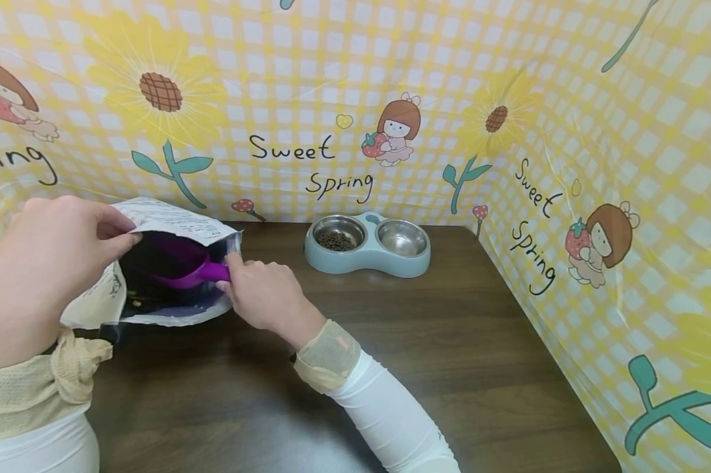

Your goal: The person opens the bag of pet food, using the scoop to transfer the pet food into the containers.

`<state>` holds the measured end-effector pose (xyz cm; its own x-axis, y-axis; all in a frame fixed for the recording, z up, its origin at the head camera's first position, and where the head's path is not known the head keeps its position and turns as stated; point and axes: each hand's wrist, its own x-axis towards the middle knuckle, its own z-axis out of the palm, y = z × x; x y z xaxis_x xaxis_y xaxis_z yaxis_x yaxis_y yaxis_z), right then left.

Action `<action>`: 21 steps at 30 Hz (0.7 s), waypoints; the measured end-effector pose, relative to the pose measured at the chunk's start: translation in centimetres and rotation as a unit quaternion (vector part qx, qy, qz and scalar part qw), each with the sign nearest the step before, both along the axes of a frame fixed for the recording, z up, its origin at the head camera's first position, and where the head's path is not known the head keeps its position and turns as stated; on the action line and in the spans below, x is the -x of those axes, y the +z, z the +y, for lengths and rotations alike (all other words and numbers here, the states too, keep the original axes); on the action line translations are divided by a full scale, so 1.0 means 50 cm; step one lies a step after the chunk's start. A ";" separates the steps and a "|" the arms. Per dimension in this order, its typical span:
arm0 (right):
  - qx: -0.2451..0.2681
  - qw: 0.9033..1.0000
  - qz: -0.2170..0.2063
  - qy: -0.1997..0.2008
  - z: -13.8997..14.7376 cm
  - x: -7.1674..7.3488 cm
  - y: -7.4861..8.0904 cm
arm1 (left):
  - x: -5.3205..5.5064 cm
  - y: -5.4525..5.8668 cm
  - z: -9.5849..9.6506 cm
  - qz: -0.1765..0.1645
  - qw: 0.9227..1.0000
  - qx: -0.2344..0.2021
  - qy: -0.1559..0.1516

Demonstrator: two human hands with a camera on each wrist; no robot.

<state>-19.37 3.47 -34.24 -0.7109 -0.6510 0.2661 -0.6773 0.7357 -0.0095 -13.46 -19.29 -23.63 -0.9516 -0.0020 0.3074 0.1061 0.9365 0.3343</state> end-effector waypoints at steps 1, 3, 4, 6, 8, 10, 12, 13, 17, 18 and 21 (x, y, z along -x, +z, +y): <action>0.000 1.000 -0.002 0.002 0.001 0.001 0.000 | 0.000 0.000 0.000 0.000 1.000 0.000 -0.001; -0.002 1.000 -0.006 0.005 0.004 0.002 0.002 | 0.000 0.000 0.000 0.002 1.000 0.001 -0.002; -0.005 1.000 -0.008 0.007 0.006 0.002 0.003 | 0.001 -0.001 0.000 0.003 1.000 0.002 -0.003; -0.009 1.000 -0.018 0.009 0.010 0.003 0.005 | 0.001 -0.001 0.000 0.005 1.000 0.002 -0.003; -0.013 0.999 -0.033 0.007 0.013 0.004 0.009 | 0.001 -0.001 0.000 0.007 1.000 0.001 -0.003; -0.019 0.999 -0.050 0.005 0.018 0.006 0.012 | 0.001 -0.001 0.001 0.008 1.000 0.001 -0.003; -0.023 0.997 -0.069 0.000 0.021 0.007 0.015 | 0.001 -0.001 0.001 0.008 1.000 0.000 -0.002; -0.024 0.997 -0.077 -0.002 0.022 0.008 0.017 | 0.001 -0.001 0.002 0.007 1.000 -0.001 -0.002; -0.028 0.995 -0.099 -0.006 0.025 0.011 0.020 | 0.000 0.000 0.002 0.004 1.000 0.000 0.000; -0.029 0.994 -0.102 -0.006 0.027 0.012 0.021 | 0.000 0.000 0.002 0.003 1.000 -0.001 0.000; -0.029 0.994 -0.107 -0.006 0.031 0.014 0.023 | -0.001 0.000 0.002 -0.001 1.000 0.000 0.000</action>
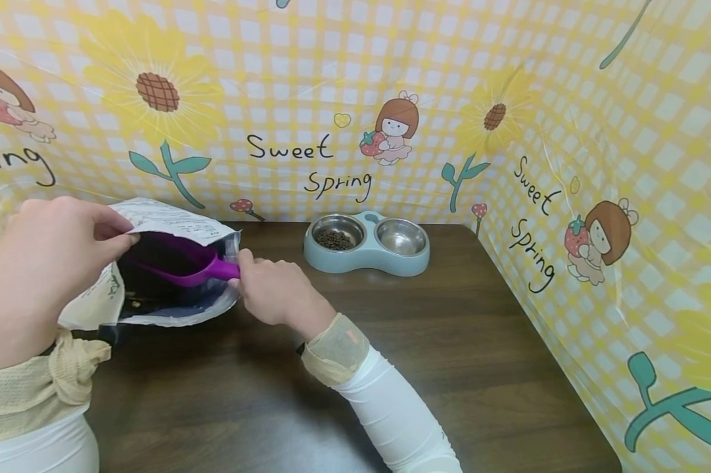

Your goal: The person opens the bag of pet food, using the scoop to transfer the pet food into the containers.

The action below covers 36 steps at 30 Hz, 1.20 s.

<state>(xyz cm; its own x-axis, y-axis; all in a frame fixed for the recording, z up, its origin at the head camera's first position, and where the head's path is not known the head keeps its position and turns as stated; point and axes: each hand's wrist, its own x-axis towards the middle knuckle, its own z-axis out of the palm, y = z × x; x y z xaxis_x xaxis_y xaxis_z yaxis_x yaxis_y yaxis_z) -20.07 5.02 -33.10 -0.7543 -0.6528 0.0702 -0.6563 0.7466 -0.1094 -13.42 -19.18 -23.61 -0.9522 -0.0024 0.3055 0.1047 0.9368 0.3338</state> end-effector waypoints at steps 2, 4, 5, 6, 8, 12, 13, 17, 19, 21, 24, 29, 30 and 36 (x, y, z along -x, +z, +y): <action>0.001 1.000 -0.006 0.002 0.004 0.001 0.002 | 0.000 -0.001 0.000 0.001 1.000 0.000 0.000; 0.001 1.000 -0.016 0.004 0.009 0.004 0.005 | 0.001 -0.001 0.000 0.003 1.000 0.001 -0.002; 0.001 1.000 -0.021 0.007 0.011 0.005 0.007 | 0.001 -0.002 0.000 0.003 1.000 0.000 -0.002; 0.001 1.000 -0.026 0.009 0.014 0.006 0.009 | 0.001 -0.002 0.000 0.004 1.000 0.000 -0.002; 0.003 0.999 -0.035 0.016 0.019 0.010 0.013 | 0.001 -0.002 0.000 0.004 1.000 -0.001 -0.001; 0.006 0.999 -0.038 0.037 0.033 0.018 0.022 | 0.000 -0.002 0.000 0.004 1.000 0.000 0.001; 0.008 0.998 -0.042 0.043 0.037 0.021 0.024 | 0.000 -0.002 0.000 0.004 1.000 0.000 0.001; 0.019 0.996 -0.066 0.056 0.055 0.029 0.036 | 0.001 -0.003 0.000 0.005 1.000 0.001 0.001; 0.024 0.995 -0.074 0.058 0.065 0.033 0.042 | 0.001 -0.003 0.000 0.004 1.000 0.000 0.002; 0.028 0.995 -0.080 0.060 0.076 0.037 0.046 | 0.000 -0.003 0.000 0.002 1.000 0.000 0.002; 0.032 0.994 -0.088 0.064 0.090 0.042 0.055 | 0.000 -0.003 0.000 0.002 1.000 -0.001 0.001; 0.042 0.990 -0.118 0.067 0.111 0.050 0.066 | 0.000 -0.003 0.000 0.005 1.000 -0.002 0.001; 0.046 0.989 -0.126 0.068 0.115 0.052 0.067 | 0.000 -0.002 0.000 0.005 1.000 -0.002 0.001; 0.063 0.982 -0.160 0.080 0.141 0.065 0.071 | -0.001 0.000 0.000 0.002 1.000 -0.001 0.000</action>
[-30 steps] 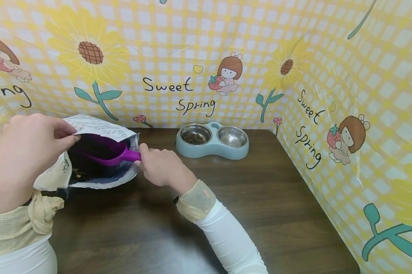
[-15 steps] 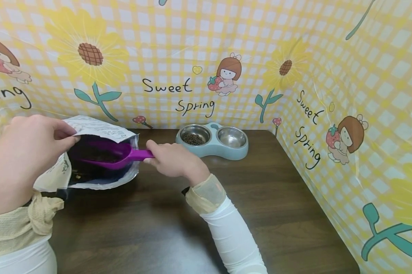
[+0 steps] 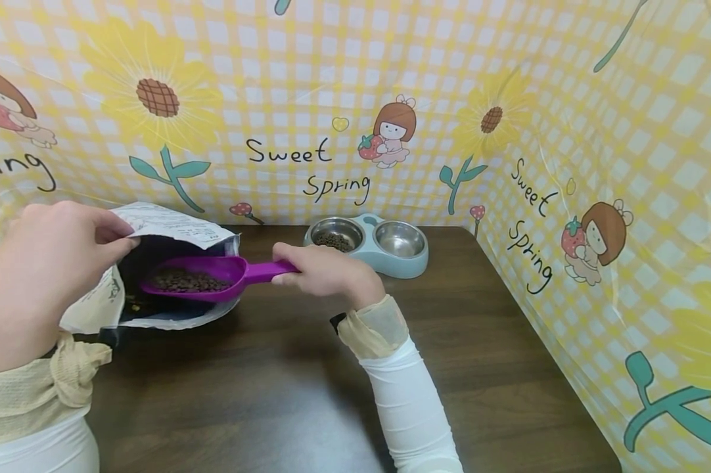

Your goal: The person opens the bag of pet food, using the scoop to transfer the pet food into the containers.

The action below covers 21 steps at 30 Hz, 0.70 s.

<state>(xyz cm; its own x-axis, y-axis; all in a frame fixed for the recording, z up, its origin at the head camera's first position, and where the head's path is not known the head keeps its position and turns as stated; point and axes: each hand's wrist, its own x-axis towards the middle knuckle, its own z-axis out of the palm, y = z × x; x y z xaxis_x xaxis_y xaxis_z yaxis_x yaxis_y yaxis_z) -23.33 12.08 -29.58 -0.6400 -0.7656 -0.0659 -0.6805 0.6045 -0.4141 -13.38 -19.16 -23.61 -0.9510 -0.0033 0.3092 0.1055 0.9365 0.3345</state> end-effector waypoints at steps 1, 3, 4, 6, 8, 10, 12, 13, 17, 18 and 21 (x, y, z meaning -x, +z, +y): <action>0.005 1.000 -0.003 0.001 0.005 0.002 -0.001 | 0.000 0.000 0.000 0.001 1.000 0.001 -0.001; 0.012 1.000 -0.006 0.003 0.013 0.007 -0.002 | 0.000 0.000 0.001 0.002 1.000 0.002 -0.001; 0.016 1.000 -0.008 0.004 0.018 0.009 -0.002 | 0.000 -0.001 0.001 0.003 1.000 0.002 -0.001; 0.021 1.000 -0.012 0.006 0.026 0.013 -0.002 | 0.000 -0.001 0.001 0.004 1.000 0.001 -0.001; 0.024 1.000 -0.017 0.006 0.034 0.015 -0.002 | 0.000 -0.001 0.001 0.003 1.000 0.000 0.000; 0.026 0.999 -0.022 0.006 0.041 0.017 -0.001 | 0.000 -0.002 0.000 0.004 1.000 0.000 -0.001; 0.026 0.999 -0.026 0.005 0.047 0.019 0.000 | 0.000 -0.002 0.000 0.005 1.000 0.001 -0.002; 0.027 0.999 -0.029 0.006 0.050 0.019 0.002 | 0.000 -0.002 0.000 0.005 1.000 0.001 -0.002; 0.032 0.999 -0.039 0.009 0.063 0.023 0.007 | 0.001 -0.002 0.000 0.005 1.000 0.002 -0.003; 0.035 0.998 -0.044 0.010 0.066 0.024 0.009 | 0.001 -0.002 0.000 0.004 1.000 0.002 -0.003; 0.042 0.997 -0.061 0.013 0.080 0.027 0.011 | 0.001 -0.002 0.000 -0.001 1.000 0.000 -0.001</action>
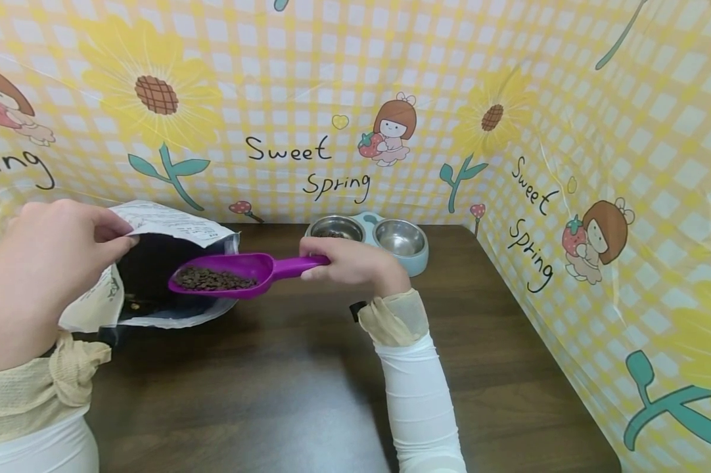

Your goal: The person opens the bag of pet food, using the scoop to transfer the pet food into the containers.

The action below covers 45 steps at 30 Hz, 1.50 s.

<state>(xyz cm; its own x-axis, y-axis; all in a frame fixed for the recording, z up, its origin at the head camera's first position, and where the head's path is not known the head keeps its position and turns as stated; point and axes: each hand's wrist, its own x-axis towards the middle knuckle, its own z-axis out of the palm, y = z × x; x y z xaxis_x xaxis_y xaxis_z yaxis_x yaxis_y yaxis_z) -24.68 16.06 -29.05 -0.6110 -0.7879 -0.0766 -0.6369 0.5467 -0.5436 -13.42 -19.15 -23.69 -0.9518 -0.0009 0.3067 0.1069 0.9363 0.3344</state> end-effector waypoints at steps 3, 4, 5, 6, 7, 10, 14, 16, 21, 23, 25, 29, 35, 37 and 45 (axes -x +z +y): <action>-0.001 1.000 -0.006 -0.005 0.016 0.002 0.002 | 0.000 0.001 0.000 -0.003 1.000 0.000 0.001; -0.001 1.000 -0.007 -0.007 0.021 0.003 0.003 | 0.000 0.001 0.000 -0.004 1.000 0.000 0.001; -0.001 1.000 -0.005 -0.010 0.027 0.004 0.004 | 0.000 0.001 0.001 -0.003 1.000 0.000 0.001; -0.001 1.000 -0.005 -0.014 0.032 0.004 0.005 | 0.000 0.001 0.001 -0.002 1.000 0.001 0.001; -0.001 1.000 -0.004 -0.018 0.038 0.005 0.006 | 0.000 0.001 0.001 -0.001 1.000 0.001 0.000; -0.001 1.000 -0.005 -0.027 0.055 0.006 0.009 | -0.001 0.001 0.001 0.001 1.000 0.001 -0.001; -0.001 0.999 -0.008 -0.042 0.078 0.008 0.011 | -0.002 0.002 0.000 -0.004 1.000 0.000 0.000; 0.002 0.999 -0.013 -0.049 0.091 0.010 0.012 | -0.003 0.002 0.000 -0.007 1.000 -0.001 0.001; 0.004 0.997 -0.025 -0.073 0.123 0.012 0.012 | -0.003 0.002 0.001 -0.012 1.000 -0.003 0.004; 0.007 0.996 -0.031 -0.081 0.135 0.013 0.012 | -0.003 0.002 0.001 -0.012 1.000 -0.003 0.004; 0.016 0.996 -0.038 -0.083 0.146 0.015 0.012 | -0.003 0.003 0.001 -0.012 1.000 -0.002 0.004; 0.028 0.994 -0.046 -0.092 0.165 0.014 0.014 | -0.003 0.002 0.000 -0.010 1.000 -0.001 0.004; 0.028 0.989 -0.041 -0.138 0.193 0.009 0.021 | -0.002 0.002 0.000 -0.009 1.000 -0.002 0.005; 0.027 0.987 -0.033 -0.156 0.202 0.008 0.022 | -0.002 0.002 0.000 -0.009 1.000 -0.003 0.006; 0.015 0.974 0.017 -0.225 0.230 0.009 0.023 | -0.004 0.003 0.001 -0.014 1.000 -0.007 0.007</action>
